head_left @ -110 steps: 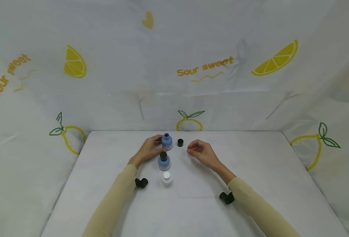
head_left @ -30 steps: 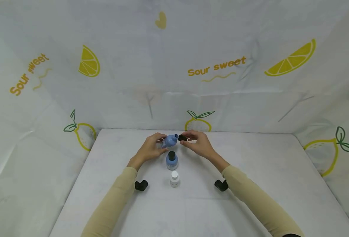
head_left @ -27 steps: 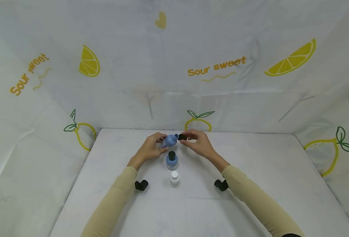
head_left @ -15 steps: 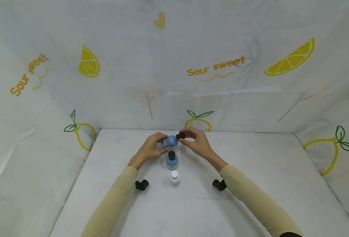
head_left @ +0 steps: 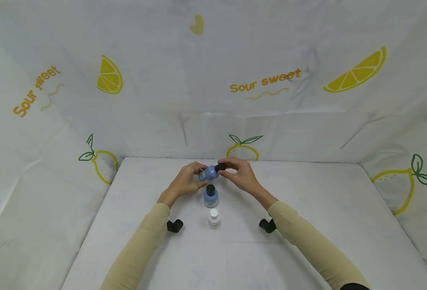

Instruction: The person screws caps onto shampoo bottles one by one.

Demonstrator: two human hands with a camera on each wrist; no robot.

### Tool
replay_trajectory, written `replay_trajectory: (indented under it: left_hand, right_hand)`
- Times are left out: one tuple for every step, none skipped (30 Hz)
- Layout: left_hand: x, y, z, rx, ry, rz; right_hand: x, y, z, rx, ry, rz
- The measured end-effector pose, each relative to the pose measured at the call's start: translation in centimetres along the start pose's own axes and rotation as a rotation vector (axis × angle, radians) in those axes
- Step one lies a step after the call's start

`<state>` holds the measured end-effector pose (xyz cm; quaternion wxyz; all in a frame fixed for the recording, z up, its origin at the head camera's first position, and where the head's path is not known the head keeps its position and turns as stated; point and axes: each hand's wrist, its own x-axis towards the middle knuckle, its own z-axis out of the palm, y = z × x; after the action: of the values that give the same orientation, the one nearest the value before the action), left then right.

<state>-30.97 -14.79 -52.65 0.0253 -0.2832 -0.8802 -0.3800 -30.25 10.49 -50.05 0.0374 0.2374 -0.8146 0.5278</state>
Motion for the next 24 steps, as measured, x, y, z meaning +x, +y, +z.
replay_trajectory:
  left_hand:
    - [0.0,0.0,0.0,0.007,-0.002,0.002]
    - [0.0,0.0,0.0,0.012,-0.006,0.002]
    - [0.1,0.1,0.0,0.015,-0.009,0.003]
    - [0.0,0.1,0.0,0.017,-0.01,0.004]
    - [0.0,0.1,0.0,0.015,-0.01,0.006]
    - [0.0,0.2,0.0,0.014,-0.011,0.006]
    - [0.0,0.2,0.0,0.011,-0.011,0.005]
    - [0.0,0.2,0.0,0.005,-0.011,0.004]
    - [0.0,0.2,0.0,0.001,-0.01,0.003]
    - [-0.1,0.2,0.0,0.0,-0.009,0.003]
    - [-0.1,0.3,0.0,-0.003,-0.009,0.001]
    - [-0.1,0.3,0.0,-0.005,-0.009,-0.001]
    - [-0.1,0.3,0.0,-0.007,-0.008,0.0]
    - [-0.2,0.2,0.1,-0.004,-0.006,0.001]
    - [-0.2,0.2,0.1,-0.002,-0.005,0.001]
    - [-0.2,0.2,0.1,-0.001,-0.004,0.002]
    - [-0.2,0.2,0.1,-0.002,-0.003,0.002]
    - [-0.2,0.2,0.1,-0.002,-0.002,0.004]
    - [-0.2,0.1,0.2,-0.003,-0.001,0.006]
    - [-0.2,0.1,0.2,-0.004,-0.001,0.007]
    - [-0.2,0.1,0.1,-0.006,-0.001,0.008]
    - [-0.3,0.1,0.1,-0.007,-0.002,0.01]
    - [-0.3,0.1,0.1,-0.008,-0.002,0.012]
    - [-0.3,0.1,0.1,-0.008,-0.002,0.013]
  right_hand:
    - [0.0,0.0,0.0,-0.004,0.0,0.005]
    - [0.0,0.1,0.0,-0.011,0.002,0.012]
    - [0.0,0.2,0.0,-0.015,0.005,0.02]
    - [0.0,0.2,0.0,-0.019,0.009,0.027]
    - [0.0,0.2,0.1,-0.024,0.013,0.033]
    - [0.0,0.2,0.1,-0.027,0.018,0.039]
    - [0.0,0.3,0.2,-0.032,0.023,0.043]
    - [0.0,0.3,0.3,-0.039,0.03,0.048]
    - [0.0,0.3,0.3,-0.043,0.037,0.051]
    - [0.1,0.3,0.4,-0.046,0.044,0.054]
    - [0.1,0.3,0.5,-0.05,0.052,0.059]
    - [0.1,0.3,0.5,-0.052,0.059,0.066]
    - [0.1,0.4,0.6,-0.054,0.067,0.069]
    - [0.1,0.3,0.6,-0.056,0.075,0.076]
    - [0.0,0.3,0.7,-0.056,0.083,0.077]
    - [0.1,0.4,0.8,-0.054,0.09,0.079]
    - [0.1,0.4,0.9,-0.055,0.096,0.081]
    - [0.1,0.4,0.9,-0.055,0.103,0.079]
    - [0.1,0.3,1.0,-0.056,0.11,0.077]
    - [0.1,0.3,1.1,-0.06,0.116,0.078]
    - [0.1,0.3,1.1,-0.06,0.121,0.078]
    - [0.1,0.3,1.2,-0.061,0.125,0.082]
    - [0.1,0.2,1.2,-0.064,0.128,0.084]
    - [0.1,0.2,1.2,-0.067,0.131,0.087]
